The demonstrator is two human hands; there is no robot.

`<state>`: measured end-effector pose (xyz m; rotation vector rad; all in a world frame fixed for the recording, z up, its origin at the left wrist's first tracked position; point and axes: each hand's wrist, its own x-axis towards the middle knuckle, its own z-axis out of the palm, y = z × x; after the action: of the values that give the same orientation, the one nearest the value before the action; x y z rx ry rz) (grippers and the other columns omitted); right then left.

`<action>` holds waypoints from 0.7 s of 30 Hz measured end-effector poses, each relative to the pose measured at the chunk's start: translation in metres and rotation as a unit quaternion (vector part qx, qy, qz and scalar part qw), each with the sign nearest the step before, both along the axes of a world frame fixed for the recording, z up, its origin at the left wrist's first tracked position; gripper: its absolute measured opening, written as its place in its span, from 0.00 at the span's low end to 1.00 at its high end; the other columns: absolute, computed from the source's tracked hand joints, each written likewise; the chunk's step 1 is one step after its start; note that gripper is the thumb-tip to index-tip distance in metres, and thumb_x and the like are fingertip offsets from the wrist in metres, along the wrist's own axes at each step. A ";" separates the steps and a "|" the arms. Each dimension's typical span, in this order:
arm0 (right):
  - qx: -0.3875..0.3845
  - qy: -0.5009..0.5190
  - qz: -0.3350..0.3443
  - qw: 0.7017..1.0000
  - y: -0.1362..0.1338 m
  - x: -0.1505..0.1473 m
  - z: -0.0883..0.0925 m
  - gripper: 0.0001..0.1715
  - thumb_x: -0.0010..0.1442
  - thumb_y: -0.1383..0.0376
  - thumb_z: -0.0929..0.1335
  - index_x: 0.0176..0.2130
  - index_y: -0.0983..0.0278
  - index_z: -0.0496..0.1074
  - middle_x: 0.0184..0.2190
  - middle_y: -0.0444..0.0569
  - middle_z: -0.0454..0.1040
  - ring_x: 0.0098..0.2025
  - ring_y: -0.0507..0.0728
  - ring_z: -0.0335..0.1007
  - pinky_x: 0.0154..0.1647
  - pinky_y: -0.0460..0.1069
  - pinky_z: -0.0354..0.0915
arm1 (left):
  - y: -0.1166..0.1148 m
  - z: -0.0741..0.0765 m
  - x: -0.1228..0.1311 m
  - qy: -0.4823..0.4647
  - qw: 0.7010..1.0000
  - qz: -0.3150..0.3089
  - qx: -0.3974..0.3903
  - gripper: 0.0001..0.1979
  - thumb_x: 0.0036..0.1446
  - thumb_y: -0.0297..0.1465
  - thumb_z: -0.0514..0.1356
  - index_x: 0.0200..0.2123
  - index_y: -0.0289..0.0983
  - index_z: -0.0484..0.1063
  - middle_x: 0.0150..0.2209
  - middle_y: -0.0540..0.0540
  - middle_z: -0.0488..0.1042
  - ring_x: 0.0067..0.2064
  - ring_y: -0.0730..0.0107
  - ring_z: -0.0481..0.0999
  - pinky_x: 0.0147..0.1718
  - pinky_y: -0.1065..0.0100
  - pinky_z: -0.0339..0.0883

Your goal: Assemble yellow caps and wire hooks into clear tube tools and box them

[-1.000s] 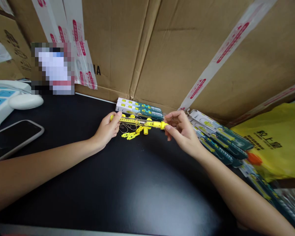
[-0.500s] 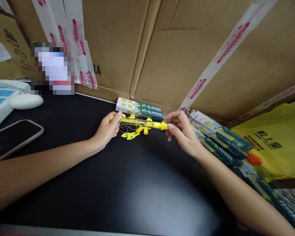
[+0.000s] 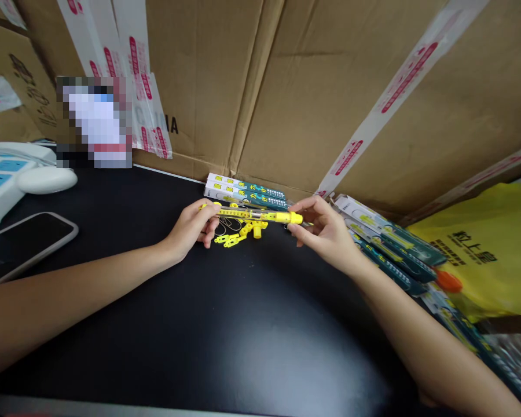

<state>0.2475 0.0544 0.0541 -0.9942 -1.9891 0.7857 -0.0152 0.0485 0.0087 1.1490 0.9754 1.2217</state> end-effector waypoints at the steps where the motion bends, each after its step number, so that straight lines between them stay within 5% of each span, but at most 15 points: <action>1: 0.001 0.003 -0.003 1.000 0.001 0.001 0.001 0.14 0.56 0.61 0.72 0.40 0.61 0.65 0.35 0.46 0.68 0.30 0.50 0.66 0.21 0.43 0.68 | 0.000 0.000 0.000 0.005 1.000 -0.004 0.001 0.12 0.57 0.38 0.58 0.28 0.38 0.61 0.21 0.56 0.64 0.16 0.81 0.62 0.13 0.77 0.61; 12: 0.007 0.010 -0.006 1.000 0.003 0.005 0.001 0.15 0.55 0.62 0.73 0.40 0.60 0.66 0.39 0.47 0.68 0.32 0.51 0.66 0.25 0.44 0.69 | 0.001 -0.001 0.001 0.015 1.000 0.024 -0.007 0.20 0.54 0.48 0.61 0.28 0.35 0.68 0.20 0.53 0.66 0.16 0.80 0.64 0.15 0.76 0.65; 21: 0.012 0.011 -0.014 1.000 0.004 0.005 0.000 0.15 0.54 0.60 0.73 0.40 0.60 0.66 0.38 0.47 0.68 0.32 0.52 0.66 0.24 0.44 0.69 | 0.000 0.002 0.001 -0.005 1.000 0.030 -0.005 0.18 0.54 0.46 0.60 0.27 0.36 0.65 0.21 0.54 0.66 0.17 0.80 0.64 0.16 0.76 0.65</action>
<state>0.2528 0.0582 0.0546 -0.9937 -1.9576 0.7525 -0.0139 0.0483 0.0102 1.1111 1.0130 1.2670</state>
